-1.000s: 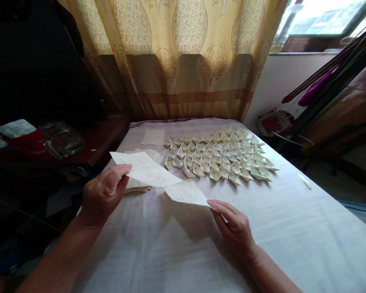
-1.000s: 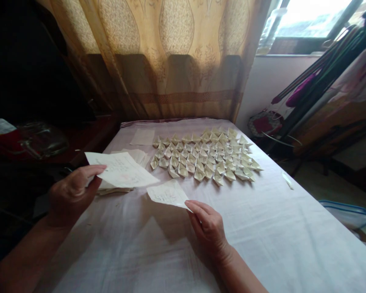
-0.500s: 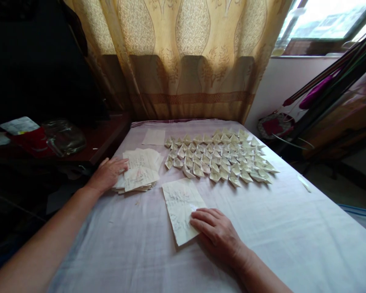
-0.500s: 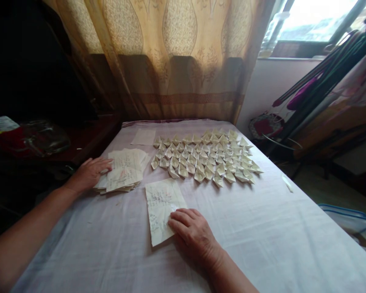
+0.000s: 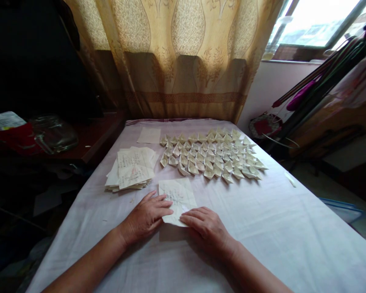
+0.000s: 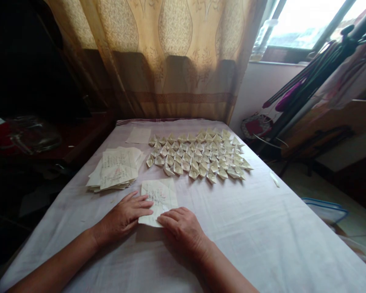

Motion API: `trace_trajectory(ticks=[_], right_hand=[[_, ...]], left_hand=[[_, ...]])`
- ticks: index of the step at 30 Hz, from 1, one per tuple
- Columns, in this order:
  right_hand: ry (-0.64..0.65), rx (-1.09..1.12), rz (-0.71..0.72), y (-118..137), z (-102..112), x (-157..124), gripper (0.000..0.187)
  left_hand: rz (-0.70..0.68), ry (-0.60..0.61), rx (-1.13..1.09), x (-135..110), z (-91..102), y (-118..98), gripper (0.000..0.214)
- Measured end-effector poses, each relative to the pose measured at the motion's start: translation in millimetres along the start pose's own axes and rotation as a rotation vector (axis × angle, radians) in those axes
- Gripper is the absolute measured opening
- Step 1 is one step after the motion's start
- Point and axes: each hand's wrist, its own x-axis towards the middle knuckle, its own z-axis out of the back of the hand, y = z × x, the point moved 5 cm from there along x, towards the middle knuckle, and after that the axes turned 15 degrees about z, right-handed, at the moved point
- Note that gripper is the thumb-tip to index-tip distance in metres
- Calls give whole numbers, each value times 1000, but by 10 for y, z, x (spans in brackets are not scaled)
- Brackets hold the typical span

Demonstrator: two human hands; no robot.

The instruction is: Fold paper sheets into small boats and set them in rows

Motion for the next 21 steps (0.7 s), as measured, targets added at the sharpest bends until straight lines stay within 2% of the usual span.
trace_trajectory(ticks=[3, 6, 8, 11, 13, 16, 17, 19, 21], right_hand=[[-13, 88, -97, -106, 95, -83, 29], [20, 202, -187, -173, 175, -129, 18], [53, 247, -277, -206, 181, -121, 19], [104, 173, -459, -278, 117, -83, 26], [112, 85, -601, -344, 55, -76, 25], [69, -75, -581, -359, -13, -35, 11], [43, -120, -550, -349, -26, -27, 17], [-8, -183, -501, -322, -42, -32, 31], [-47, -210, -471, -295, -49, -46, 38]], left_hand=[[5, 1, -90, -44, -8, 15, 29], [34, -5, -168, -141, 14, -36, 28], [70, -24, -209, -183, 17, -77, 29], [211, -127, -244, -173, 10, -38, 28], [336, -203, -225, -139, -11, 46, 43], [392, -338, -95, -90, -14, 106, 68], [369, -389, -36, -81, -5, 88, 69], [286, -446, 72, -72, -1, -3, 58], [177, -399, 146, -64, -46, -144, 43]])
